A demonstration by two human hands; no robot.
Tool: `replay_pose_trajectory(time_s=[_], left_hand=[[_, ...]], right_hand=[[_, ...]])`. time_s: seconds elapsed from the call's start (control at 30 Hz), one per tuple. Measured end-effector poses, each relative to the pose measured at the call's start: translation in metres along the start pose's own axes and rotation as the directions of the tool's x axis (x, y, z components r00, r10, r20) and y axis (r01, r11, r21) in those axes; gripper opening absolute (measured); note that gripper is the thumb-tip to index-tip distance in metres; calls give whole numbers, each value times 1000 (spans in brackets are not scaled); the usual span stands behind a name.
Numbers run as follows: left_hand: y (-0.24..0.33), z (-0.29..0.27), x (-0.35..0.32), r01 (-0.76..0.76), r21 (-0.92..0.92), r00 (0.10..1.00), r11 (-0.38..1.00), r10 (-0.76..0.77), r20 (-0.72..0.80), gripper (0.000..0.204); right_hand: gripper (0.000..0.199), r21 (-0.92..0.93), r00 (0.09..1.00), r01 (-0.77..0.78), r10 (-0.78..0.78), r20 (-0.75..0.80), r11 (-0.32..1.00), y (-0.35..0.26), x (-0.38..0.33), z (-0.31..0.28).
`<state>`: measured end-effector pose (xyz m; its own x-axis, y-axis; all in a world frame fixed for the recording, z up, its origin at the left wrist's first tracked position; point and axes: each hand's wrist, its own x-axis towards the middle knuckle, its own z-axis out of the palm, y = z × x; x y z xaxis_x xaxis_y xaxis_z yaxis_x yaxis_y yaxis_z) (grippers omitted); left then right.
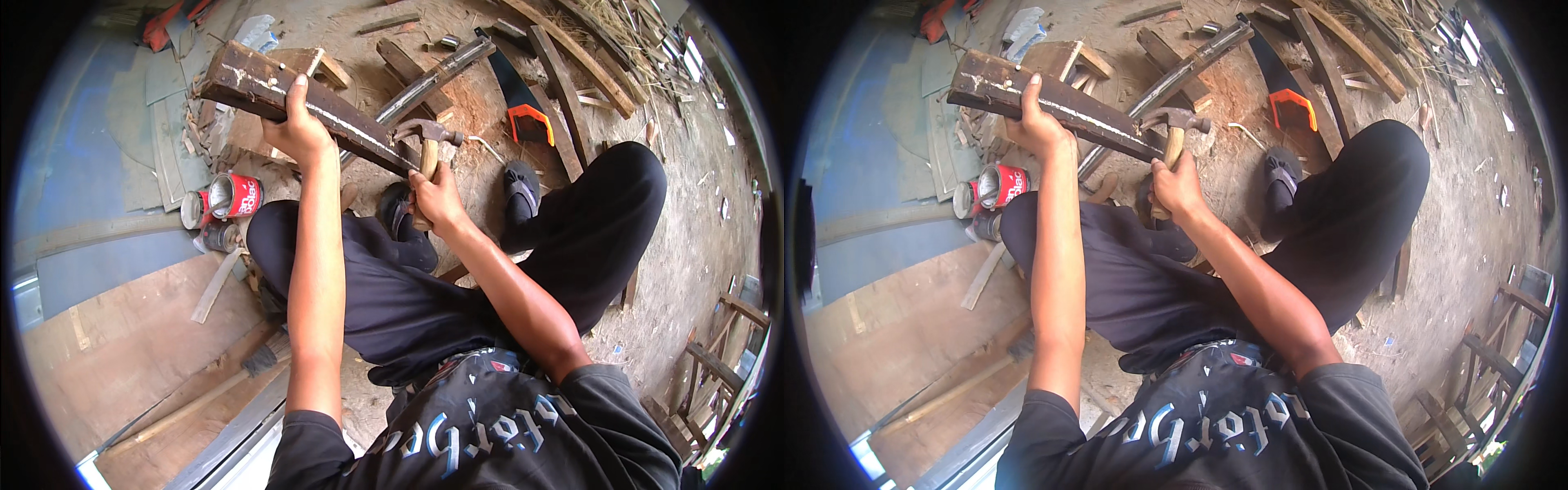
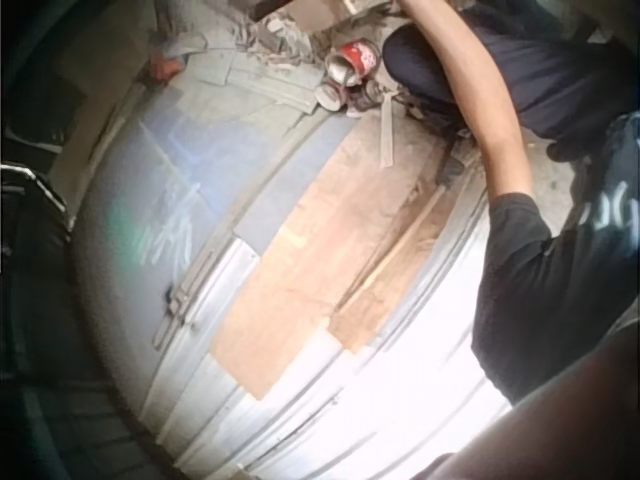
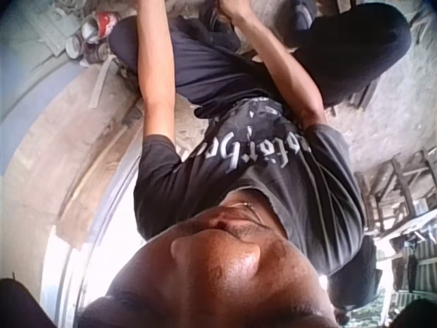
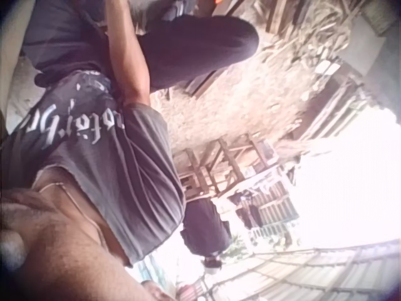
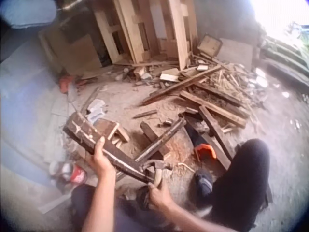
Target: The person sits on the floor and uses a hammer to drive nails into a curved wooden piece, then uses a hand saw to cut a small section of the wood. The person continues hammering nails into the wood piece.
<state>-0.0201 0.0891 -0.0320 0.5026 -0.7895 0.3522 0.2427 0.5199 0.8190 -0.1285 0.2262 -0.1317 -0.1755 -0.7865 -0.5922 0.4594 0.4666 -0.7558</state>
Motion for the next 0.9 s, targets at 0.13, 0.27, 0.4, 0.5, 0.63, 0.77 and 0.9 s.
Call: replay_pose_trajectory(time_s=[0.13,0.27,0.4,0.5,0.63,0.77,0.9], left_hand=[[-7,9,6,33,20,999,999,-32,-30,31],[-8,9,20,91,-11,995,996,-92,-24,29],[-6,2,20,88,-26,996,996,-88,21,33],[-6,-1,14,76,-31,995,997,-73,71,35],[-7,1,12,71,-32,989,997,-67,129,40],[-6,2,11,70,-26,992,997,-66,112,42],[-7,5,9,71,-43,989,997,-65,133,35]], right_hand=[[38,4,975,147,-145,169,989,9,-3,-17],[52,-168,977,150,-120,177,974,14,-7,-26],[45,-70,985,171,-171,3,983,14,1,-30],[35,-70,988,142,-146,-54,987,14,9,-32],[32,-45,972,231,-233,-29,972,15,13,-27],[37,-17,966,257,-258,-24,966,12,18,-18],[48,-176,905,422,-425,21,890,17,24,-17]])
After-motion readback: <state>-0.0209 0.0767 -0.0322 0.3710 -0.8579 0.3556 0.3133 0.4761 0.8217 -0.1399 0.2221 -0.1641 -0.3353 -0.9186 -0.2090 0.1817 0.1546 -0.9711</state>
